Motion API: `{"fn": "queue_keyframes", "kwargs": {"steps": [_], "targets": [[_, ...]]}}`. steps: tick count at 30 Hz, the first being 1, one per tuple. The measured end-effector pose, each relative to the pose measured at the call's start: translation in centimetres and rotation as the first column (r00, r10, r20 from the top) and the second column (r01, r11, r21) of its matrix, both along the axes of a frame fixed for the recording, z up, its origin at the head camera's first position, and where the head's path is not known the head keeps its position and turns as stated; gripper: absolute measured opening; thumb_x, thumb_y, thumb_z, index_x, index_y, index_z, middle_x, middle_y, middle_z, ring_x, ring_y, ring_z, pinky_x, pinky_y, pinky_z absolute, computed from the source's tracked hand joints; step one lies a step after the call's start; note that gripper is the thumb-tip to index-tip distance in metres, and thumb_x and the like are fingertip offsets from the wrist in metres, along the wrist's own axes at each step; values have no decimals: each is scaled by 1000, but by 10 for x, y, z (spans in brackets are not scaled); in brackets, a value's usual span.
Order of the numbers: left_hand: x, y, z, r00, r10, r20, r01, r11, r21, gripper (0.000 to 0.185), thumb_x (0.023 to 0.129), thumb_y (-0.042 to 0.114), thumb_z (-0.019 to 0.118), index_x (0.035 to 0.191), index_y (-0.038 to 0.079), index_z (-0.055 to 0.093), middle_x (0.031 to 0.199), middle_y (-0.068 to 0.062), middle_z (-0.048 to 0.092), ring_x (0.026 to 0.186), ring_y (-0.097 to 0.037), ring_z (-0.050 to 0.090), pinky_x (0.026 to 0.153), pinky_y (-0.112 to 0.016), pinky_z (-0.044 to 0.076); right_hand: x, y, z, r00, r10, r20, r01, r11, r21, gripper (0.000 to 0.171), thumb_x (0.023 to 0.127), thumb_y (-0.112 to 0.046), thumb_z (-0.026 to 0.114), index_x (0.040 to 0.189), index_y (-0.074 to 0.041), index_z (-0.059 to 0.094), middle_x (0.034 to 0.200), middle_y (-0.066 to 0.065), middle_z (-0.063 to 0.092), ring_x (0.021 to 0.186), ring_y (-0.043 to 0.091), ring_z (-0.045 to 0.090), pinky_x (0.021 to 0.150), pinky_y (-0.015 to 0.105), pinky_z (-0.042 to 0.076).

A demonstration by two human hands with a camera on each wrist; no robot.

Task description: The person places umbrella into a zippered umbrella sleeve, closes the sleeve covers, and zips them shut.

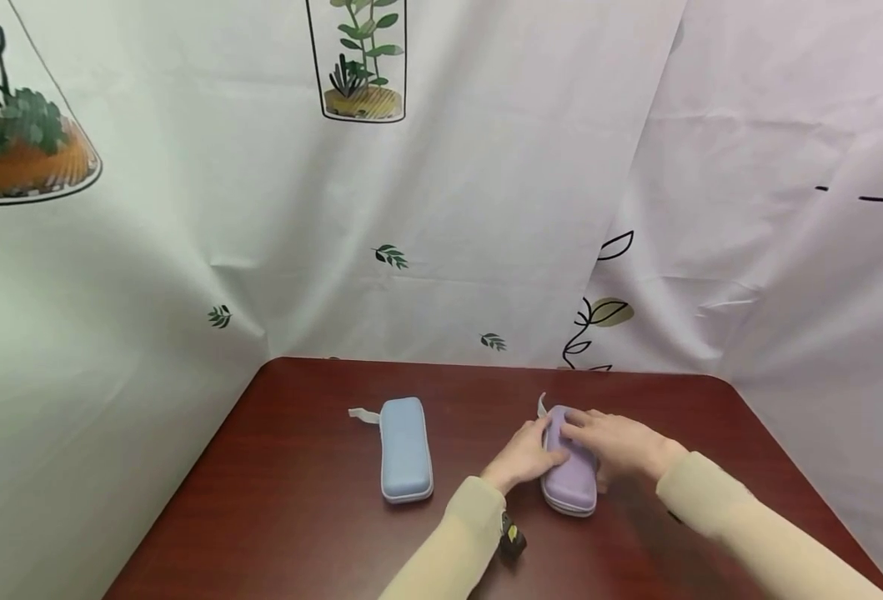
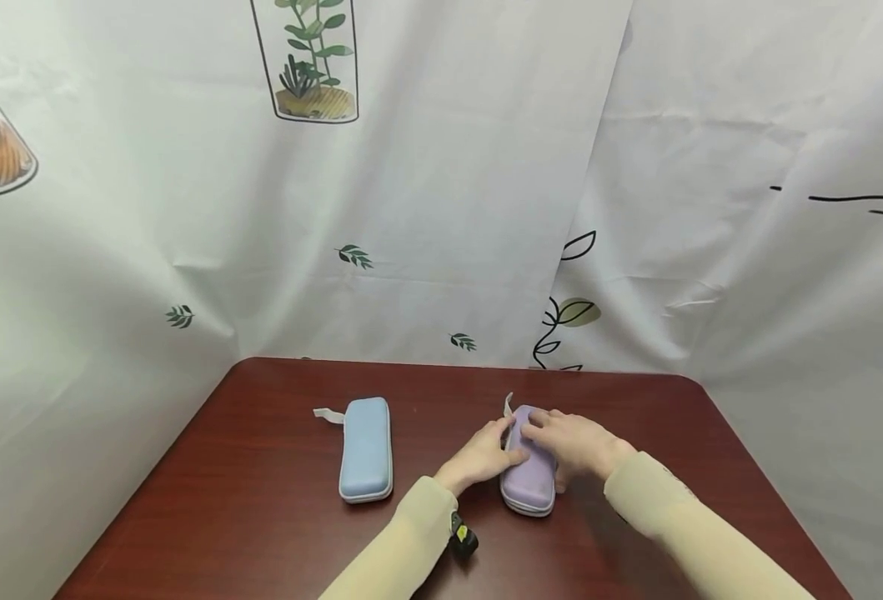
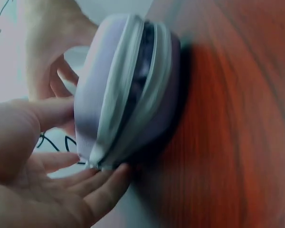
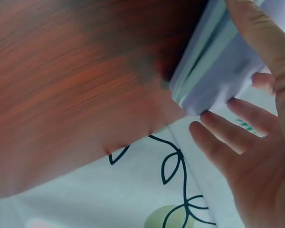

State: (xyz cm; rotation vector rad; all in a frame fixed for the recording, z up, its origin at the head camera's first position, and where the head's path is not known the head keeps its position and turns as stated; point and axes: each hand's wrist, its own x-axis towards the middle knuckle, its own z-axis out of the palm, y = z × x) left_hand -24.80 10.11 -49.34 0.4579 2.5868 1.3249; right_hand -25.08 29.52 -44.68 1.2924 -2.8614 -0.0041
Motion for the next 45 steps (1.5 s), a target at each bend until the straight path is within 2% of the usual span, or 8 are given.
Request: {"fn": "queue_keyframes", "kwargs": {"steps": [5,9,13,18,21,29,39,45], "targets": [[-10,-2,-1,997,-83,-3,83,997,1,62,89,32,70,140,3,50,129,-13,58,114,-18,57,94,-30,45,-2,5,-6,996,58,-72,-53,996,69,81,40,-26,94,112,-18,56,137,20,50,120,43,51,89,57,46],[-18,-5,-2,996,-83,-35,82,996,-45,41,97,17,59,135,2,55,120,-9,65,106,-13,60,88,-27,47,-6,3,-9,990,110,-90,-101,990,97,90,41,-29,95,121,-15,56,141,17,48,127,41,46,92,57,44],[-25,-7,-1,994,-98,-44,90,984,-151,31,97,4,49,126,5,61,102,-5,68,85,-12,62,75,-25,48,-9,-2,-12,984,137,-110,-123,984,127,86,40,-32,94,115,-16,55,141,15,48,127,39,46,91,57,45],[-28,-8,1,985,-140,-102,109,960,-257,14,88,-1,55,80,7,63,63,2,50,57,-13,46,54,-23,38,-11,-4,-13,980,148,-134,-126,979,160,90,41,-35,94,120,-14,56,143,14,48,128,38,46,93,54,43],[-27,-8,-1,980,-129,-154,81,955,-285,27,84,-1,58,61,10,48,53,5,34,51,-11,35,49,-23,31,-11,-6,-13,977,149,-154,-122,977,177,89,41,-37,94,119,-16,56,142,12,49,128,36,46,92,52,43],[-25,-9,-5,980,-82,-179,37,969,-243,33,89,3,57,61,12,43,53,6,31,49,-10,31,47,-24,28,-7,-9,-12,978,135,-161,-103,977,189,87,40,-41,95,113,-17,56,140,11,51,126,35,48,93,52,43],[-29,-19,-11,976,-51,-210,6,978,-210,14,88,15,68,75,17,73,68,11,61,64,-8,55,61,-24,45,-6,-5,-15,980,106,-170,-80,985,152,87,39,-43,94,113,-19,54,140,12,50,126,36,48,86,51,47],[-22,-27,-9,986,-36,-164,12,990,-142,17,89,12,68,73,14,73,56,8,59,48,-4,54,53,-21,44,-7,-8,-16,988,87,-131,-72,991,112,90,40,-43,93,116,-17,52,138,12,52,125,39,49,89,54,46]]}}
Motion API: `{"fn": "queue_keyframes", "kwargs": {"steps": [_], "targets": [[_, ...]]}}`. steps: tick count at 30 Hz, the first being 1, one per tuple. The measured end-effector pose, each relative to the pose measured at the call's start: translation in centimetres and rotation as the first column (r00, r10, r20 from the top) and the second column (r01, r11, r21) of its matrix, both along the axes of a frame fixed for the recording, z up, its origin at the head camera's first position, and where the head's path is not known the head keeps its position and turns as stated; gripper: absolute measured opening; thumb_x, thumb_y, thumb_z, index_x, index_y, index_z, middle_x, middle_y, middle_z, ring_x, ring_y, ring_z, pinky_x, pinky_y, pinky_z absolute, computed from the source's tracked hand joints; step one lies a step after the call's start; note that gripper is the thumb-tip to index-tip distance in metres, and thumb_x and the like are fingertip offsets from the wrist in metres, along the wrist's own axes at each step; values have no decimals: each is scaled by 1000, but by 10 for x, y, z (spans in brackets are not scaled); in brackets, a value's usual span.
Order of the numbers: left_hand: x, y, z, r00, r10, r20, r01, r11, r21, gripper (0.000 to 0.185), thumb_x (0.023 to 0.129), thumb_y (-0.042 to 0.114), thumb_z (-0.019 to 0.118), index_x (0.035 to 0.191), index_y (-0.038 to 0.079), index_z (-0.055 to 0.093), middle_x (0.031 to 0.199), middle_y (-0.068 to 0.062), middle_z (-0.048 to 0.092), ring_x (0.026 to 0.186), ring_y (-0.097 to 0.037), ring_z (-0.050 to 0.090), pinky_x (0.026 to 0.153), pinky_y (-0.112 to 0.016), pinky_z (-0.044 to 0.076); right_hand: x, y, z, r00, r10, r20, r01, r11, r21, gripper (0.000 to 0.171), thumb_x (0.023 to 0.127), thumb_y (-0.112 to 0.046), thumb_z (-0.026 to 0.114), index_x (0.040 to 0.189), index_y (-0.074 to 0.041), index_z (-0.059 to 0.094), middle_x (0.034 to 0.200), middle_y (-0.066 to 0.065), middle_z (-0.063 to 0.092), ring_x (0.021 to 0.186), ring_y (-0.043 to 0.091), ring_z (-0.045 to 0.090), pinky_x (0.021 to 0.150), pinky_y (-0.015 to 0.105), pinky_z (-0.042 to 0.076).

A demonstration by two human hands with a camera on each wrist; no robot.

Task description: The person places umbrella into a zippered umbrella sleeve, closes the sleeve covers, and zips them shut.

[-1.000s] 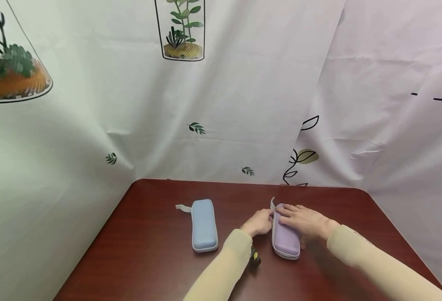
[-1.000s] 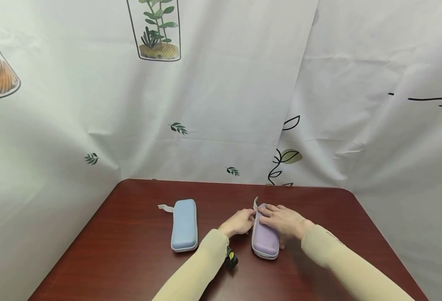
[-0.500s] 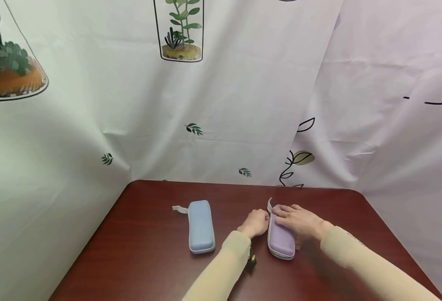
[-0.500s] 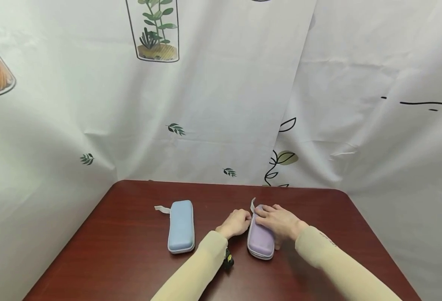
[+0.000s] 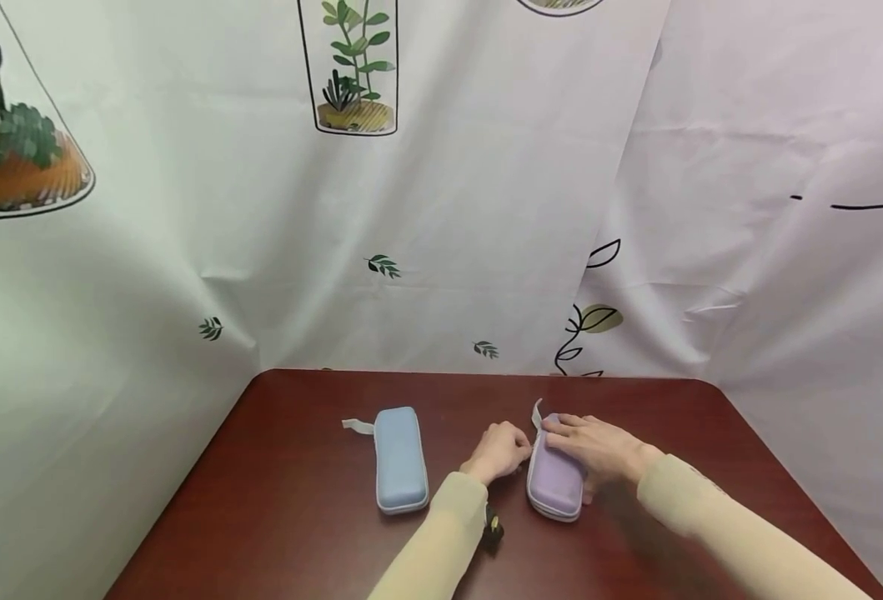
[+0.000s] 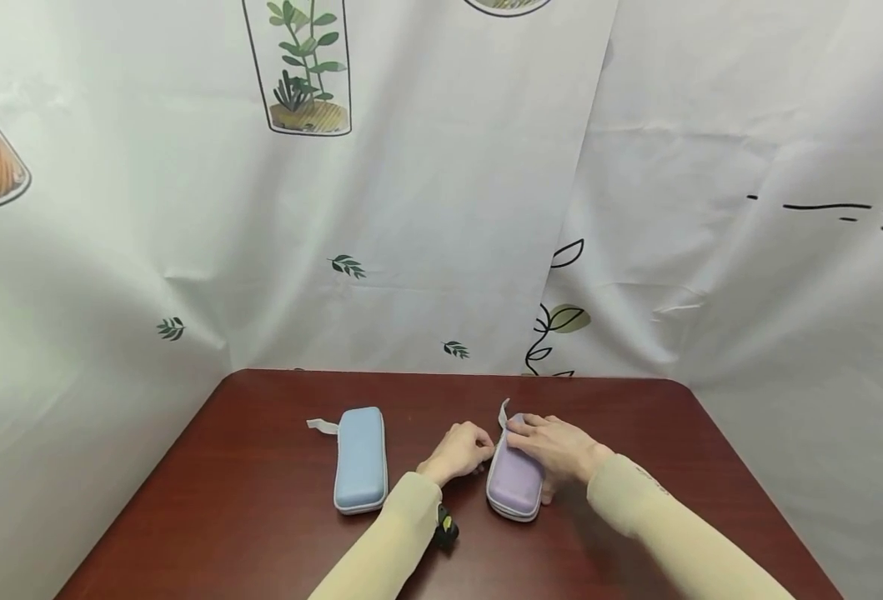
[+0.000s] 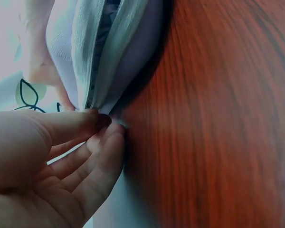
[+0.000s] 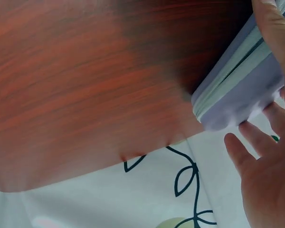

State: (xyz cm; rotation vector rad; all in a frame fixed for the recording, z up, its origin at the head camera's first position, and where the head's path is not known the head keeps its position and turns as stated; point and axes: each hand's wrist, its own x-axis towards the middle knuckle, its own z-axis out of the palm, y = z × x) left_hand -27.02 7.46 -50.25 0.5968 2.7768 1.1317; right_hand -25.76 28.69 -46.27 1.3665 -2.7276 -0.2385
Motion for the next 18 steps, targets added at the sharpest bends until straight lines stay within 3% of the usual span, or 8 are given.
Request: {"fn": "queue_keyframes", "kwargs": {"steps": [5,9,18], "targets": [[5,-6,0,999,-10,32,8,999,34,13,89,12,69,78,10,75,58,4,63,44,-3,55,52,-20,45,0,1,-4,1000,-15,17,16,999,-47,105,39,-42,93,131,-13,51,138,12,52,125,39,48,90,55,44],[8,-9,0,997,-9,70,5,998,59,12,89,11,68,80,8,76,59,3,65,44,-5,56,48,-21,45,-1,2,-7,999,-2,42,5,997,-75,107,42,-44,92,138,-18,53,139,13,52,126,40,47,92,57,42],[7,-15,-2,996,-12,84,5,997,78,15,89,11,69,76,10,75,56,5,62,45,-5,57,48,-21,45,-5,1,-10,998,53,-24,-55,992,-117,97,45,-49,90,130,-14,60,129,19,58,121,39,52,93,53,42]]}}
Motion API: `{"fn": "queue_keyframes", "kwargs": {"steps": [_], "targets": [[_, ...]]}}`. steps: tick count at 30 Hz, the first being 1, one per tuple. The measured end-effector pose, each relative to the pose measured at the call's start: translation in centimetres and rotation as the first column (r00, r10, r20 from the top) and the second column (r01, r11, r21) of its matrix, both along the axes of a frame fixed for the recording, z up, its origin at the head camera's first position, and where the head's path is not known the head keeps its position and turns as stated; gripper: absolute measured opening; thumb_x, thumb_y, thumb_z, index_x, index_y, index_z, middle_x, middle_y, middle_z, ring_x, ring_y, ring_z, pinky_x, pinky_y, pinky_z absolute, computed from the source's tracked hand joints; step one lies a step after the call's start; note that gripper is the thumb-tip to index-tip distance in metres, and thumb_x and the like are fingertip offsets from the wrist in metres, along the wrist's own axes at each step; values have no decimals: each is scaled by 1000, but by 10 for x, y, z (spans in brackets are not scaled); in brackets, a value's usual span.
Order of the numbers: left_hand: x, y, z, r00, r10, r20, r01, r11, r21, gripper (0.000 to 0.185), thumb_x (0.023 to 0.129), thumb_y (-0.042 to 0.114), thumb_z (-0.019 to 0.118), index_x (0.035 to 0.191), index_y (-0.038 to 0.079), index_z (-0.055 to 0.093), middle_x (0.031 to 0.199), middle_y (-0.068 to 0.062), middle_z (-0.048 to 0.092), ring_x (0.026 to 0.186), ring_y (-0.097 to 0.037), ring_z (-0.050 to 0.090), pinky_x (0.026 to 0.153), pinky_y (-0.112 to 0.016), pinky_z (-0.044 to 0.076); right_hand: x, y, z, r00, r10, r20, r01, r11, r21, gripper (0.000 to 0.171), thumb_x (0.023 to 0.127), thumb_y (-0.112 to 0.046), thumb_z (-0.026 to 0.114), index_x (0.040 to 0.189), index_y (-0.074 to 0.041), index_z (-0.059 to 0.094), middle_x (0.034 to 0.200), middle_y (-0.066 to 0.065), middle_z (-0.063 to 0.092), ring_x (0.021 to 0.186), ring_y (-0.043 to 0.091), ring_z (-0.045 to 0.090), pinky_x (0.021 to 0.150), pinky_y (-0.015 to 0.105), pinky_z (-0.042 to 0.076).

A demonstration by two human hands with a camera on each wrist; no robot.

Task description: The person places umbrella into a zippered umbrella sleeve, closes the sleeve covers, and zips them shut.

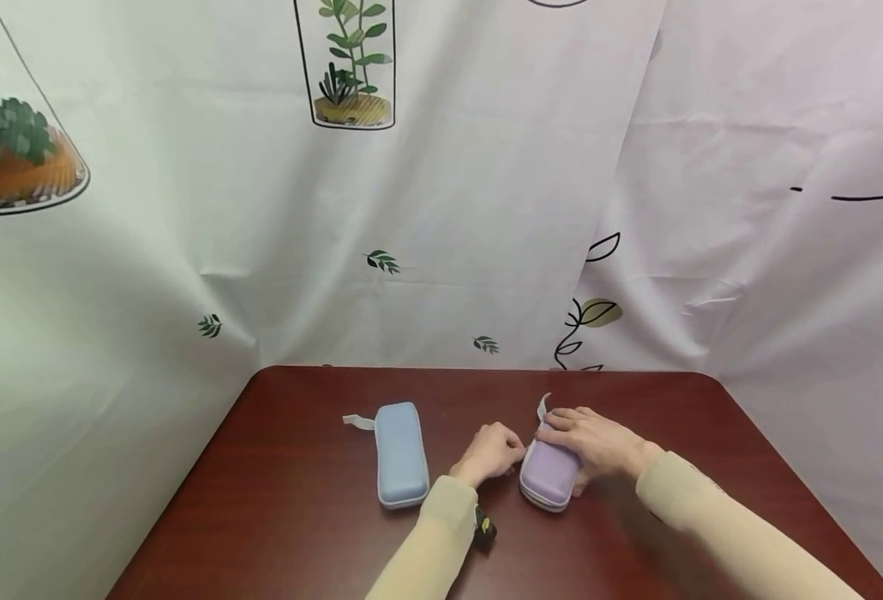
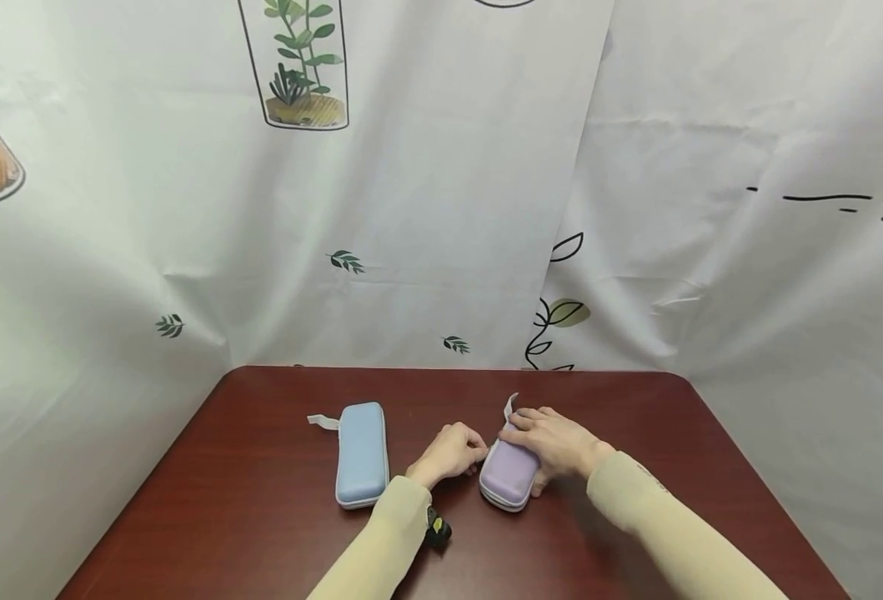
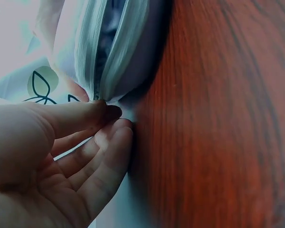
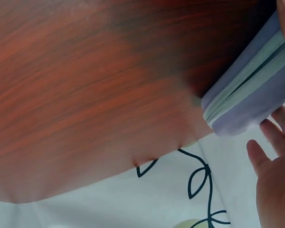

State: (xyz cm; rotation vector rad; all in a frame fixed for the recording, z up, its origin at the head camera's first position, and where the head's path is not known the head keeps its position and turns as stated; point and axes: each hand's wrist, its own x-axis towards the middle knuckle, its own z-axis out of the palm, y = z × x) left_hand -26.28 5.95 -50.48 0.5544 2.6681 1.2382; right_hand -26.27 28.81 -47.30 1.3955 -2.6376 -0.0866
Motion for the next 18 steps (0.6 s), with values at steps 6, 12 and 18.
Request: {"fn": "queue_keyframes", "kwargs": {"steps": [6,12,18], "targets": [[5,-7,1,999,3,-37,-4,1000,-16,15,90,14,69,76,12,75,53,5,60,46,-6,55,51,-22,44,1,-4,-5,999,-47,-9,47,999,-14,94,46,-56,87,127,-15,60,125,19,60,119,36,54,94,53,42],[10,-18,-4,996,9,-87,-13,999,-38,14,89,14,70,77,12,77,57,10,59,54,-5,52,56,-23,44,1,-6,-14,999,-42,-25,40,996,-81,92,50,-63,83,127,-17,62,121,13,59,110,31,53,86,51,44],[11,-25,-5,993,10,-117,-10,1000,-2,13,89,12,69,79,11,77,58,8,60,53,-4,53,56,-23,44,2,-5,-20,994,-93,-63,84,988,-131,93,49,-69,79,125,-18,64,110,6,54,102,26,49,83,46,43]]}}
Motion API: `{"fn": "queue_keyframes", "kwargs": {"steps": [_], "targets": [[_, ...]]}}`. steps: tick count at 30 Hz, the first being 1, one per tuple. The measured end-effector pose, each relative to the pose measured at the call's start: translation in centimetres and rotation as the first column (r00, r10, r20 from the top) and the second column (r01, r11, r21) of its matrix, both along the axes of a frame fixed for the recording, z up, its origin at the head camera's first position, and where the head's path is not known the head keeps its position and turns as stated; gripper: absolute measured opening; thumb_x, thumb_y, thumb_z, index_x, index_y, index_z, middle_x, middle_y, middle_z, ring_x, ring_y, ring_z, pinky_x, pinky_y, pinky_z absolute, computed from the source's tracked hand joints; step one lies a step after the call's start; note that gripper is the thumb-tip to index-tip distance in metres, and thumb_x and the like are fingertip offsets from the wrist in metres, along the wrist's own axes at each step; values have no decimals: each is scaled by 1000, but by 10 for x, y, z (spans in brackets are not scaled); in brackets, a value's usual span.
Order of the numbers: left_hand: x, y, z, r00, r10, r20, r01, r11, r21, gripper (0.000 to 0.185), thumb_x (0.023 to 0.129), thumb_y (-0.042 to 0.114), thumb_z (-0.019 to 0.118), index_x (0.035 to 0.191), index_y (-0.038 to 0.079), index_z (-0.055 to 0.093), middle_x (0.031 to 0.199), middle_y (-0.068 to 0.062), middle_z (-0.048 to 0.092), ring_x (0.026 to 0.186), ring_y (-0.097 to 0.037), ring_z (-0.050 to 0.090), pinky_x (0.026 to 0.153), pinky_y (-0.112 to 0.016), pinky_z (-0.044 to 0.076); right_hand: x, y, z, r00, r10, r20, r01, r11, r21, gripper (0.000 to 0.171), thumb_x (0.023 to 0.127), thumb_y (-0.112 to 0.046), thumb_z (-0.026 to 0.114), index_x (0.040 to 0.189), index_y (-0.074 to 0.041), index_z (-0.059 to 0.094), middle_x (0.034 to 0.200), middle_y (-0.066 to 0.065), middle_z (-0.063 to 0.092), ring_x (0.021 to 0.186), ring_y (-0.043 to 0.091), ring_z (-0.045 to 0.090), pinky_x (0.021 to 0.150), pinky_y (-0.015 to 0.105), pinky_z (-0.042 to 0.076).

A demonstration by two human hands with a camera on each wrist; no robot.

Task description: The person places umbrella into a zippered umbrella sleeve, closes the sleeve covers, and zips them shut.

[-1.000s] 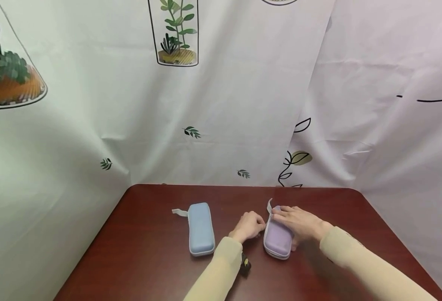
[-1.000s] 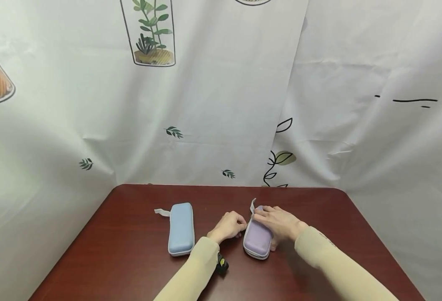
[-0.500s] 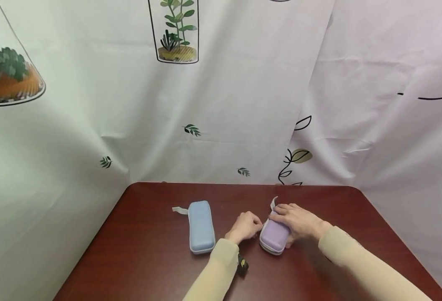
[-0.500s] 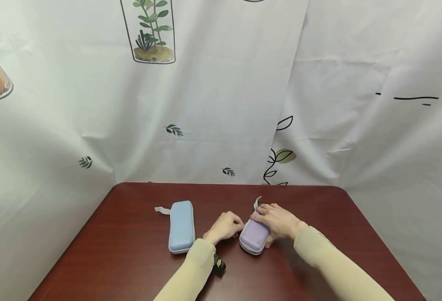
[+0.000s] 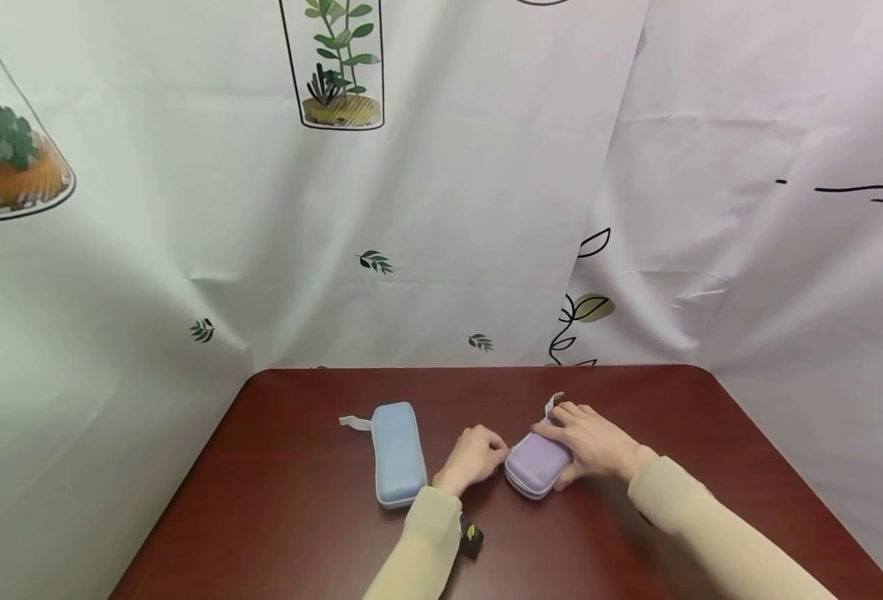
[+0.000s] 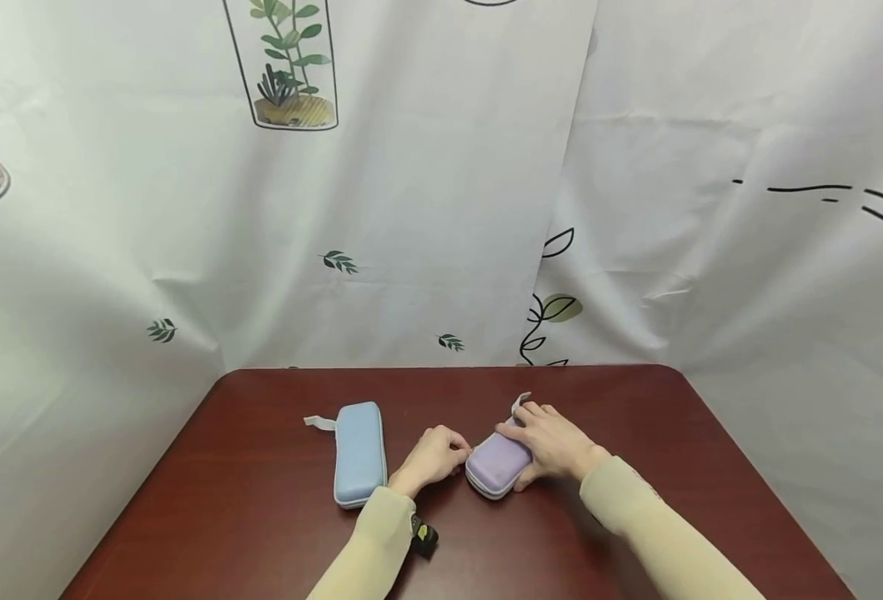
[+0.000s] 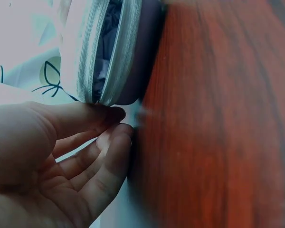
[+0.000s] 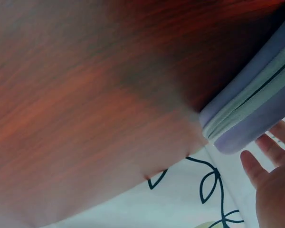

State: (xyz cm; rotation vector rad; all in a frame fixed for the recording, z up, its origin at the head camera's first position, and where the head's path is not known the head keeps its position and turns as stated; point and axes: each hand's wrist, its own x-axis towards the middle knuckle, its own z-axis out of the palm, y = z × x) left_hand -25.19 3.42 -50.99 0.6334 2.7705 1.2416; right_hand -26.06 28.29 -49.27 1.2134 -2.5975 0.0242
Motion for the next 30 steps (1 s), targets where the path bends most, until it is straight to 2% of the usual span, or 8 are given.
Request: {"fn": "queue_keyframes", "kwargs": {"steps": [9,18,22,26,30], "targets": [[4,-10,-3,1000,30,10,-30,1000,-3,12,89,10,67,82,11,77,54,6,60,48,-3,53,54,-23,44,4,-3,-4,995,-90,42,91,996,-26,93,53,-75,76,126,-19,64,108,6,51,104,26,45,78,43,42],[9,-15,-2,998,51,39,-52,998,26,13,87,9,66,80,11,76,53,7,59,48,-4,54,52,-23,44,5,-8,-7,992,-124,-13,124,992,-13,94,53,-79,72,123,-17,66,98,6,48,94,27,44,64,40,39],[13,-16,1,998,45,34,-46,999,29,13,85,7,65,77,10,75,53,5,59,47,-4,54,51,-23,44,8,-10,-8,985,-173,-11,173,985,6,97,53,-82,70,125,-17,65,100,9,48,94,29,45,66,44,41],[16,-18,4,999,36,22,-37,999,34,13,84,4,65,75,8,74,53,4,59,47,-4,54,50,-23,44,12,-12,-8,977,-212,-3,212,977,-17,96,53,-81,70,124,-17,66,100,10,48,95,31,46,66,47,41],[19,-23,5,998,50,40,-51,998,39,13,84,4,64,75,7,74,53,4,60,47,-5,55,51,-24,45,14,-18,-9,971,-239,-5,239,970,-39,95,51,-80,72,123,-17,66,101,11,49,96,32,46,66,48,42]]}}
